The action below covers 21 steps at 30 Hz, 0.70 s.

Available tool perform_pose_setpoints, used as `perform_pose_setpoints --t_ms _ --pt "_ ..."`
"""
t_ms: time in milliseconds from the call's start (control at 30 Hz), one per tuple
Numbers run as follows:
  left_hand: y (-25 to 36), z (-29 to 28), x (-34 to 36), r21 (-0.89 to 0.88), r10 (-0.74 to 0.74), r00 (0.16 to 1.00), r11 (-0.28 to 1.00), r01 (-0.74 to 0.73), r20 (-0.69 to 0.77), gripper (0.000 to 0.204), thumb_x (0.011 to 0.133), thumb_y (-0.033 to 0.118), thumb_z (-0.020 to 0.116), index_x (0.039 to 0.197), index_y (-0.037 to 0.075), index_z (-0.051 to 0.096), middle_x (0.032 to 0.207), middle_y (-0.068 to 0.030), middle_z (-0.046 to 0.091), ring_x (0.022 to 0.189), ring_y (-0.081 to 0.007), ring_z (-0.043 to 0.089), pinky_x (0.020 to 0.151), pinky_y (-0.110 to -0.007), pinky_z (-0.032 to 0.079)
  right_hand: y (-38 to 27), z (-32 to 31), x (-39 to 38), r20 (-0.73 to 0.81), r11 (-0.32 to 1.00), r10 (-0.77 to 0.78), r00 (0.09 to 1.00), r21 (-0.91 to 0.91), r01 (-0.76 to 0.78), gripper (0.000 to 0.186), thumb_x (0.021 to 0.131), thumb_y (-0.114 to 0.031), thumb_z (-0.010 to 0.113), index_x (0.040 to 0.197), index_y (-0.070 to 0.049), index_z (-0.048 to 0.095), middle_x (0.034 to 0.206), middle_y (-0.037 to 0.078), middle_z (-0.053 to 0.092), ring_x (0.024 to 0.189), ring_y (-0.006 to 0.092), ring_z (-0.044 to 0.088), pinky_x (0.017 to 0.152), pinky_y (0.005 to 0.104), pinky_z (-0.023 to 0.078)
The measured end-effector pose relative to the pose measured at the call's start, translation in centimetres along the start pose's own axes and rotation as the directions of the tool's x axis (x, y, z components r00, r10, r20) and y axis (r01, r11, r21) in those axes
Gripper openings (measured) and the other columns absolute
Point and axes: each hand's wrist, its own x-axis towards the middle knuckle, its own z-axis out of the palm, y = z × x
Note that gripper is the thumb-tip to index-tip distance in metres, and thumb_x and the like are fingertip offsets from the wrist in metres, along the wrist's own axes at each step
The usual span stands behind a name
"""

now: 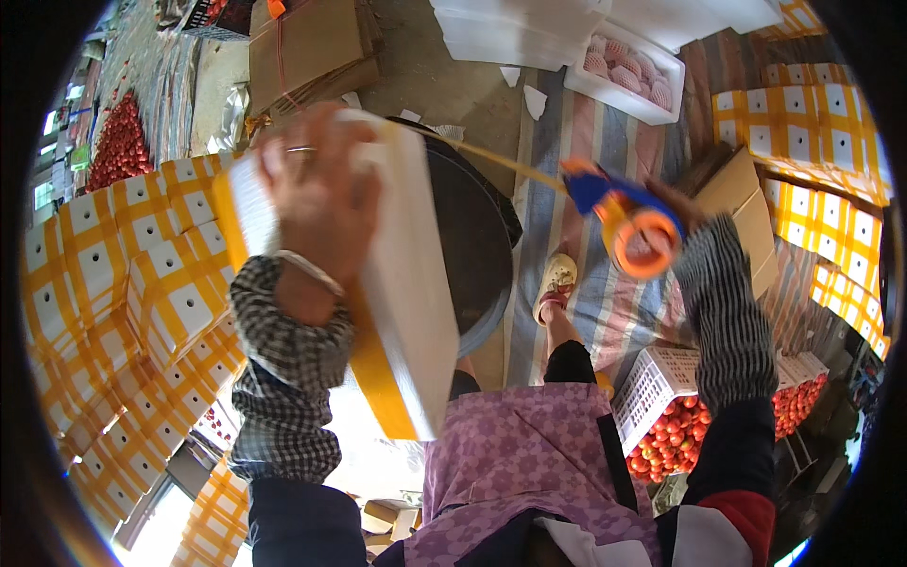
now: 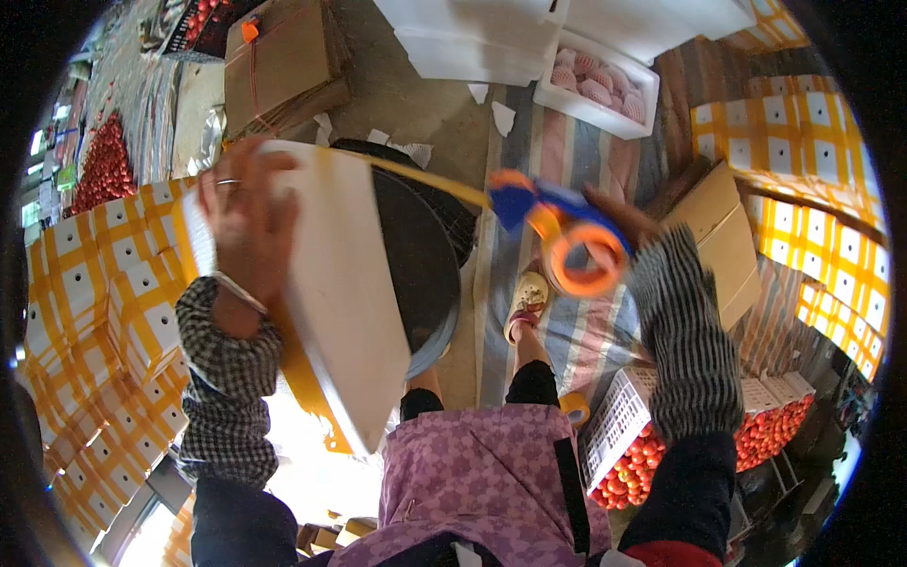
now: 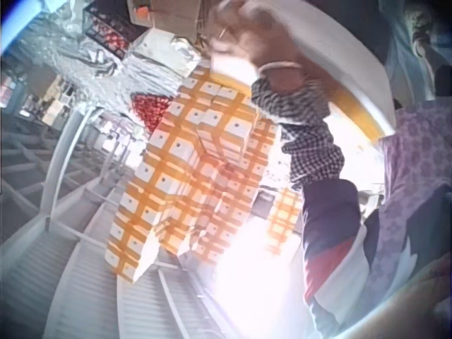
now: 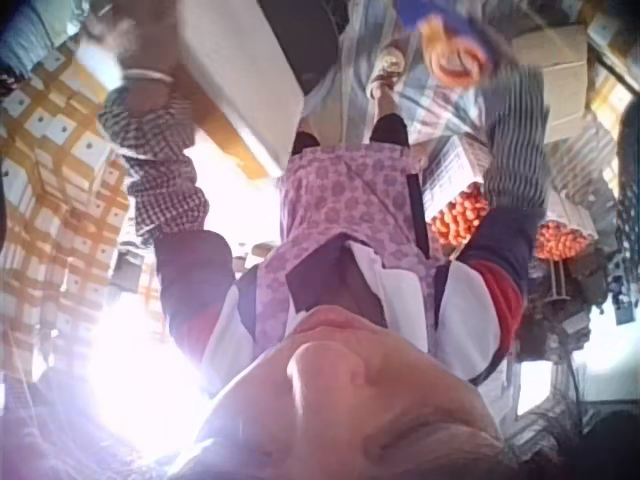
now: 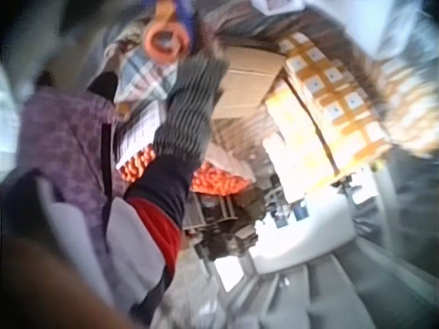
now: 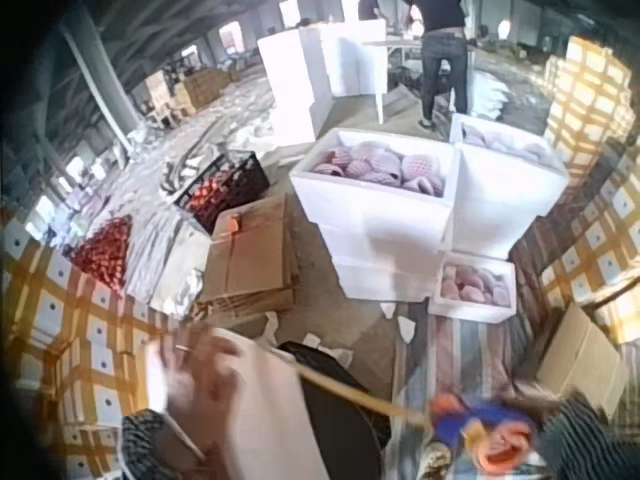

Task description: The person repeatedly picks up white styrofoam boxes containing individually wrapped fruit, closes the lids, and seals them with yellow packing tape using a handheld dispenser. Sealed boxes are stacked nearby.

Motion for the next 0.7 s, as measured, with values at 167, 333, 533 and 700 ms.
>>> perform_pose_setpoints --t_ms 167,333,533,700 --pt "-10.3 0.9 -4.1 0.116 -0.516 0.845 0.839 0.532 -0.142 0.020 0.072 0.020 0.052 0.090 0.016 0.059 0.100 -0.0028 0.055 0.100 -0.0221 0.047 0.089 -0.038 0.031 15.2 1.8 -8.9 0.076 0.998 0.004 0.997 0.068 -0.009 0.043 0.083 -0.040 0.054 0.101 -0.001 0.053 0.083 0.010 0.059 0.071 0.0146 0.057 0.061 0.0255 0.048" --pt "-15.1 0.1 -10.8 -0.091 -0.818 0.575 0.574 0.814 -0.025 0.029 0.081 0.021 0.043 0.104 0.009 0.056 0.113 -0.0099 0.051 0.106 -0.0272 0.047 0.089 -0.039 0.036 21.9 13.2 -8.9 -0.109 0.828 0.049 0.993 0.560 0.021 0.047 0.085 -0.039 0.051 0.108 0.002 0.050 0.088 0.009 0.060 0.072 0.0122 0.058 0.063 0.0230 0.048" --pt "-6.0 -2.0 -13.1 -0.396 -0.531 0.842 0.795 0.458 -0.091 0.053 0.087 0.042 0.040 0.127 0.007 0.038 0.131 -0.0113 0.035 0.120 -0.0244 0.033 0.099 -0.043 0.025 24.9 17.3 -4.8 0.107 0.733 -0.161 0.981 0.679 0.046 0.045 0.088 -0.037 0.046 0.105 0.005 0.051 0.089 0.009 0.061 0.073 0.0112 0.059 0.064 0.0217 0.048" --pt "2.3 -5.7 -15.4 -0.267 0.684 0.614 0.724 -0.636 0.394 0.069 0.079 0.061 0.039 0.135 0.024 0.024 0.142 -0.0032 0.017 0.131 -0.0289 0.013 0.104 -0.055 0.006 24.2 19.4 -5.4 0.030 0.776 -0.056 0.998 0.630 0.024 0.047 0.088 -0.037 0.047 0.106 0.006 0.053 0.094 0.011 0.061 0.079 0.0132 0.060 0.069 0.0224 0.048"
